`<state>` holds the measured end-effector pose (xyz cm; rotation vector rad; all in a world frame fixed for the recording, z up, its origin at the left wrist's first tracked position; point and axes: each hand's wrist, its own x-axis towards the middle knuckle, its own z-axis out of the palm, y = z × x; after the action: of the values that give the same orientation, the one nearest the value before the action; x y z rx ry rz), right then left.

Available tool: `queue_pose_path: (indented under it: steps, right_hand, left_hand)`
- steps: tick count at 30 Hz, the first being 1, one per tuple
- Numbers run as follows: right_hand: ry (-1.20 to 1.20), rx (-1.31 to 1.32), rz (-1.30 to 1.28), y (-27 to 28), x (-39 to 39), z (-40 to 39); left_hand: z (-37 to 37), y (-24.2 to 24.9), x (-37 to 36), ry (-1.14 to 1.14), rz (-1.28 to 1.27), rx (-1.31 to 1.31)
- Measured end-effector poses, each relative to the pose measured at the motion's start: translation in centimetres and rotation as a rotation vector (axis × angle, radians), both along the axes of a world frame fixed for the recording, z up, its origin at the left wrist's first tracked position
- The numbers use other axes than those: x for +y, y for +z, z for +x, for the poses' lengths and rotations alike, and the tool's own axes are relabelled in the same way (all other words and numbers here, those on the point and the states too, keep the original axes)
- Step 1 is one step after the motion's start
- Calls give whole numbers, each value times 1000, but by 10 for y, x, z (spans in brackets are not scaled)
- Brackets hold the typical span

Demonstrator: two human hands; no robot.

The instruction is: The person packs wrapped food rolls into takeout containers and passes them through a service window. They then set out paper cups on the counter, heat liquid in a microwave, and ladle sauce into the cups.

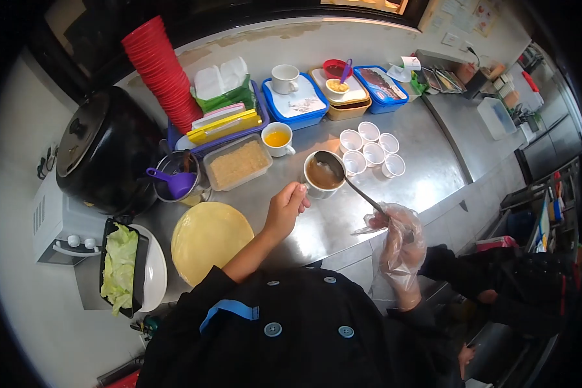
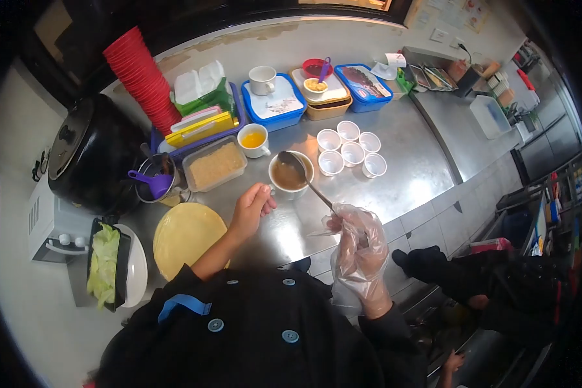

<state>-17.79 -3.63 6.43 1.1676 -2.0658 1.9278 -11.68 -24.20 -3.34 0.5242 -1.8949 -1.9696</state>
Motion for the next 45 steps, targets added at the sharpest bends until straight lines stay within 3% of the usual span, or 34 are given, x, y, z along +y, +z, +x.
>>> queue_pose_path:
  steps: [7, 10, 12, 16, 23, 36, 42, 45]
  right_hand:
    - [-4, 437, 182, -4, 12, -42]
    - [-40, 201, 95, -26, 5, -56]
    - [-130, -420, -175, -36, 1, -63]
    - [-148, -675, -376, -38, -2, -88]
    - [-309, -697, -370, -56, 0, -112]
    - [-331, -757, -465, -63, 14, -137]
    - [-319, -727, -518, -104, 17, -144]
    - [-324, -640, -411, -114, 15, -140]
  left_hand:
    - [-37, -6, 4, -16, -6, -3]
    - [-51, -8, 4, -22, -25, 3]
    - [-58, -10, 3, -27, -43, 4]
    - [-72, -13, 5, -53, -52, -17]
    - [-87, -25, 4, -43, -30, -32]
    - [-99, -32, -4, 23, -54, -106]
    - [-96, -41, -15, 74, -84, -134]
    - [-97, -40, -16, 85, -79, -113]
